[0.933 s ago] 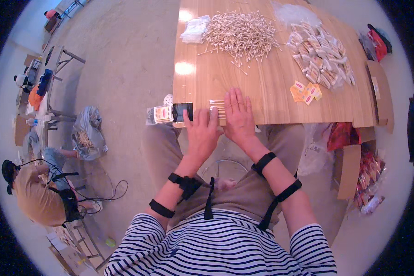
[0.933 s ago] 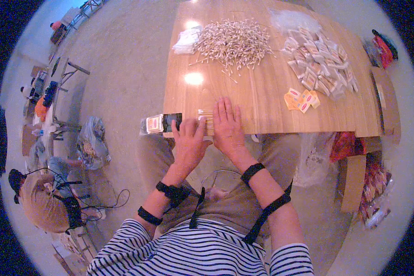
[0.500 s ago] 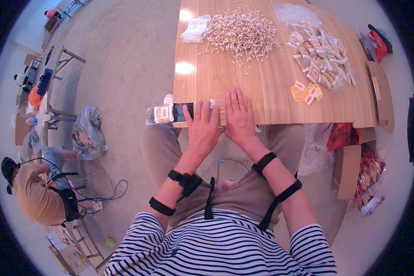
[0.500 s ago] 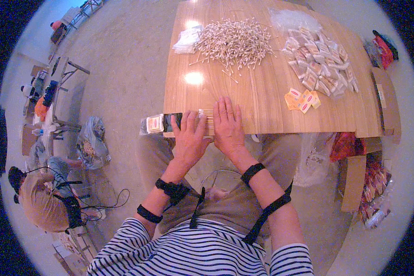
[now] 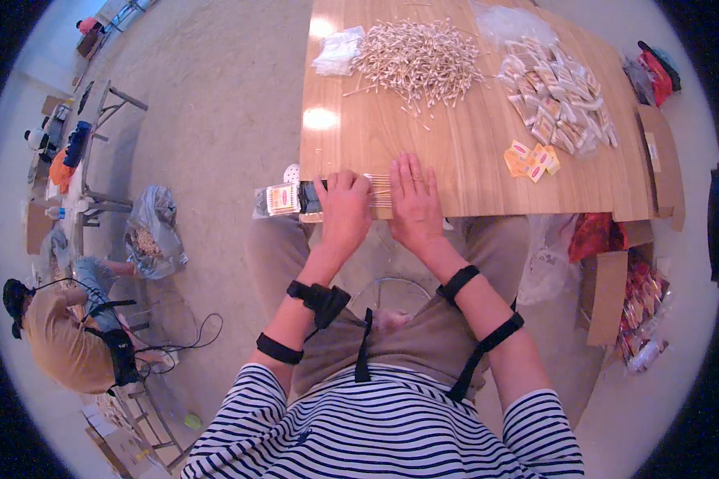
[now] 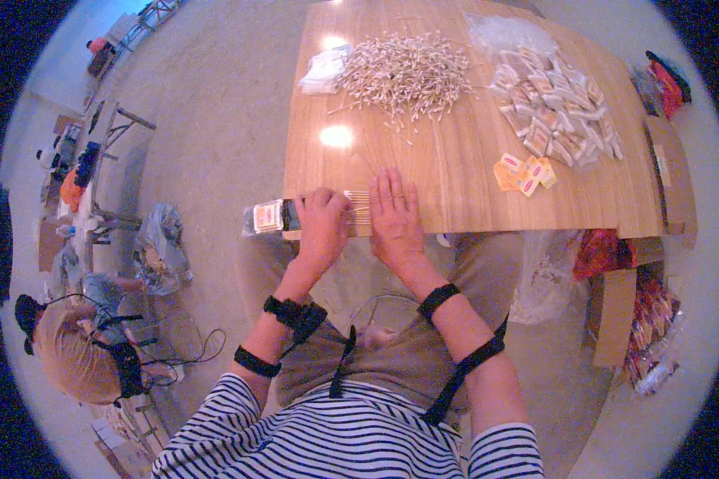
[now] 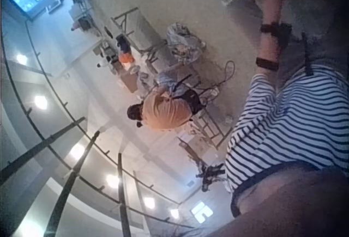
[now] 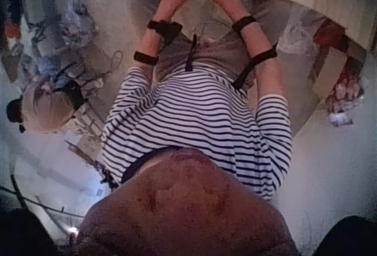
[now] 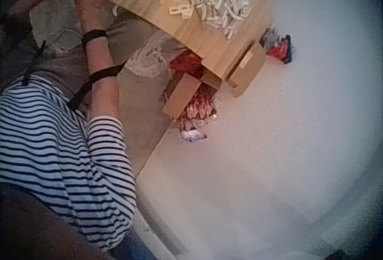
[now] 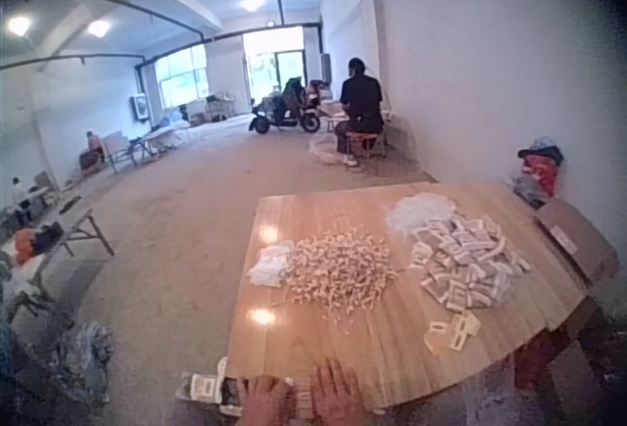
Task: Arranging and packaging small stick-like hygiene or medicinal products into boxes.
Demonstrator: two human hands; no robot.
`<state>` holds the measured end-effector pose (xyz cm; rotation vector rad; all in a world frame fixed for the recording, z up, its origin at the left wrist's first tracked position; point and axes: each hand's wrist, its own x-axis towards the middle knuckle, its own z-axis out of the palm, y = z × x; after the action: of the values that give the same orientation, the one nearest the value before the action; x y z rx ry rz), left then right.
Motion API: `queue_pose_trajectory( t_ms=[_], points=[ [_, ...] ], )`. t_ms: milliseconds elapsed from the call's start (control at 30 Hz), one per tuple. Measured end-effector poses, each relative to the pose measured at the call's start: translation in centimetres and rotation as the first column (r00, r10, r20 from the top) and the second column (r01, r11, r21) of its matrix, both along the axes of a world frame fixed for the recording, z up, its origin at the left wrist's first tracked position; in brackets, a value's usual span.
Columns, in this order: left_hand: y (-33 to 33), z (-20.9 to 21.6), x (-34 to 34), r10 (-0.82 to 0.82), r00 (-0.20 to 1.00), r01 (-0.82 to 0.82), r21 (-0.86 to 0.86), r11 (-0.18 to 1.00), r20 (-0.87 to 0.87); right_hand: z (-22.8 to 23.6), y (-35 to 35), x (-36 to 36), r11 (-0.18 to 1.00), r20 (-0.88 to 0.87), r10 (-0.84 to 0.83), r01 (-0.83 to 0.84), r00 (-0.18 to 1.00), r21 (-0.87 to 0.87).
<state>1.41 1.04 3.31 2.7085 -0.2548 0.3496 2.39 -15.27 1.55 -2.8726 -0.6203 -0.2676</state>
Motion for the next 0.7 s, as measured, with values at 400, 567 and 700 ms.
queue_pose_trajectory(
  t_ms=[400,567,700],
  points=[
    [-0.5,0.1,1.2,0.033,0.999,-0.024,0.208,0.978,-0.038,-0.3,0.0,-0.1,0.998,0.04,0.009,-0.012,0.999,0.066],
    [-0.6,-0.6,1.7,0.108,0.993,-0.093,0.228,0.969,-0.051,0.2,0.1,-0.1,1.0,0.004,0.012,-0.012,1.0,0.024],
    [-0.5,-0.2,1.5,0.149,0.985,-0.133,0.154,0.979,-0.092,0.3,-0.1,0.0,1.0,-0.008,0.014,-0.013,1.0,0.006]
  ],
)
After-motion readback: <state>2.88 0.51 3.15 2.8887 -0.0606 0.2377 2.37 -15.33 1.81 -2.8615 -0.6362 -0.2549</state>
